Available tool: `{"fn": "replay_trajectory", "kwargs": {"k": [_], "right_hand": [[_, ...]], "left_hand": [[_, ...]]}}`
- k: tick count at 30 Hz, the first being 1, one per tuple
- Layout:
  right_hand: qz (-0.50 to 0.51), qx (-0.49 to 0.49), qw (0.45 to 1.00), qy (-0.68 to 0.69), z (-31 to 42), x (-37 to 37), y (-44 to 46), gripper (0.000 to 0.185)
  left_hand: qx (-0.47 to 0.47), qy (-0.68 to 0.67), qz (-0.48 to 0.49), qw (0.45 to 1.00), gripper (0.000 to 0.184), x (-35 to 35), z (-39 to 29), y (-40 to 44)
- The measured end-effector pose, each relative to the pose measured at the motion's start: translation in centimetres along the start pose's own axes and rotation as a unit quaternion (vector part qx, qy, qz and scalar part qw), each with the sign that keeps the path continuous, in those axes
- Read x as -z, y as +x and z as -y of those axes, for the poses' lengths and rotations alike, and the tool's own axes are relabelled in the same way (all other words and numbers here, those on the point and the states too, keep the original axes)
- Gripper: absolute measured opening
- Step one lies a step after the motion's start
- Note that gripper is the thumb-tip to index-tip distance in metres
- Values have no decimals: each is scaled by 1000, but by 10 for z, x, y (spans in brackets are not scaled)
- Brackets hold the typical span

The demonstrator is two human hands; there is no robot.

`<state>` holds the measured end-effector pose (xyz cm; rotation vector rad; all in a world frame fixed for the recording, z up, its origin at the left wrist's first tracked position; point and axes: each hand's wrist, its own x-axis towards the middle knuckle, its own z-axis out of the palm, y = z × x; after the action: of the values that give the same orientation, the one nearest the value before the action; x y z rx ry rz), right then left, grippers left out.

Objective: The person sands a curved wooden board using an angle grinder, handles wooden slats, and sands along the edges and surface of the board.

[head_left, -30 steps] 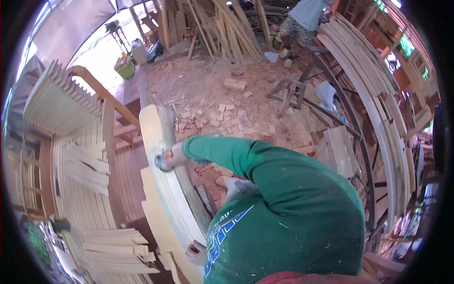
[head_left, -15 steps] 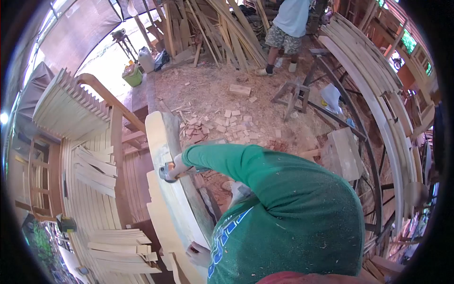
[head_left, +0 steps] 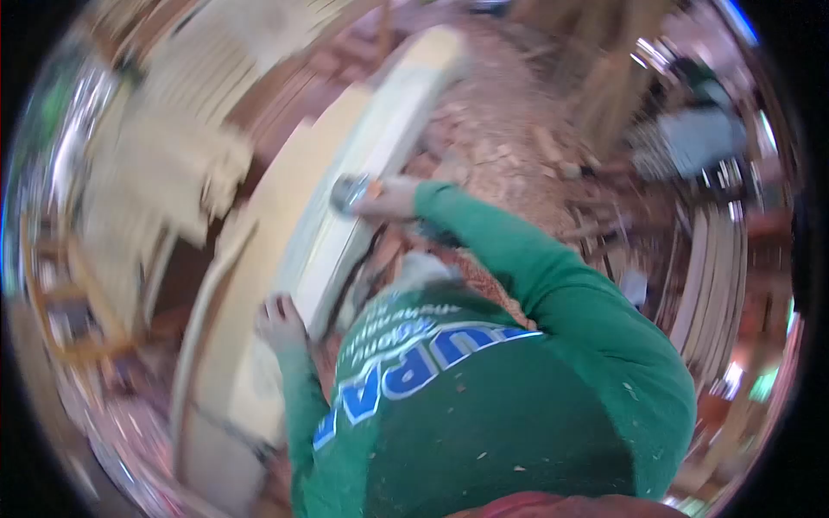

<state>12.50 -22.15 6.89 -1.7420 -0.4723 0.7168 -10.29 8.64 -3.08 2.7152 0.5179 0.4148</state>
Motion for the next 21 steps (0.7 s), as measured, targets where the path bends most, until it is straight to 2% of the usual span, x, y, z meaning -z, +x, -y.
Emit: {"fn": "replay_trajectory", "kwargs": {"k": [1,2,3,4,7,11,14,17,20,21], "right_hand": [[101,-198,968,-118,36,-11,0,62],[86,-95,984,-122,3,-34,8,61],[92,-111,985,-94,-9,-58,14,67],[68,-65,991,-93,-8,-68,8,67],[133,-199,963,-125,35,-50,-11,68],[215,-175,936,-216,41,-66,10,72],[285,-166,916,-228,85,-70,14,74],[329,-130,902,-248,110,-71,18,73],[341,-115,895,-262,75,-118,20,71],[371,-109,894,-225,65,-133,20,72]], "left_hand": [[4,13,-40,999,22,1,37,-20],[34,67,-64,995,22,5,69,-38],[74,76,-66,992,22,22,90,-55],[107,89,-70,988,22,44,90,-64],[198,160,-137,957,22,68,69,-94],[292,140,-210,922,23,74,74,-122],[341,146,-236,898,24,87,43,-130],[375,92,-236,892,25,101,0,-125],[368,67,-245,895,25,84,9,-148],[359,52,-250,898,25,78,12,-150]]}}
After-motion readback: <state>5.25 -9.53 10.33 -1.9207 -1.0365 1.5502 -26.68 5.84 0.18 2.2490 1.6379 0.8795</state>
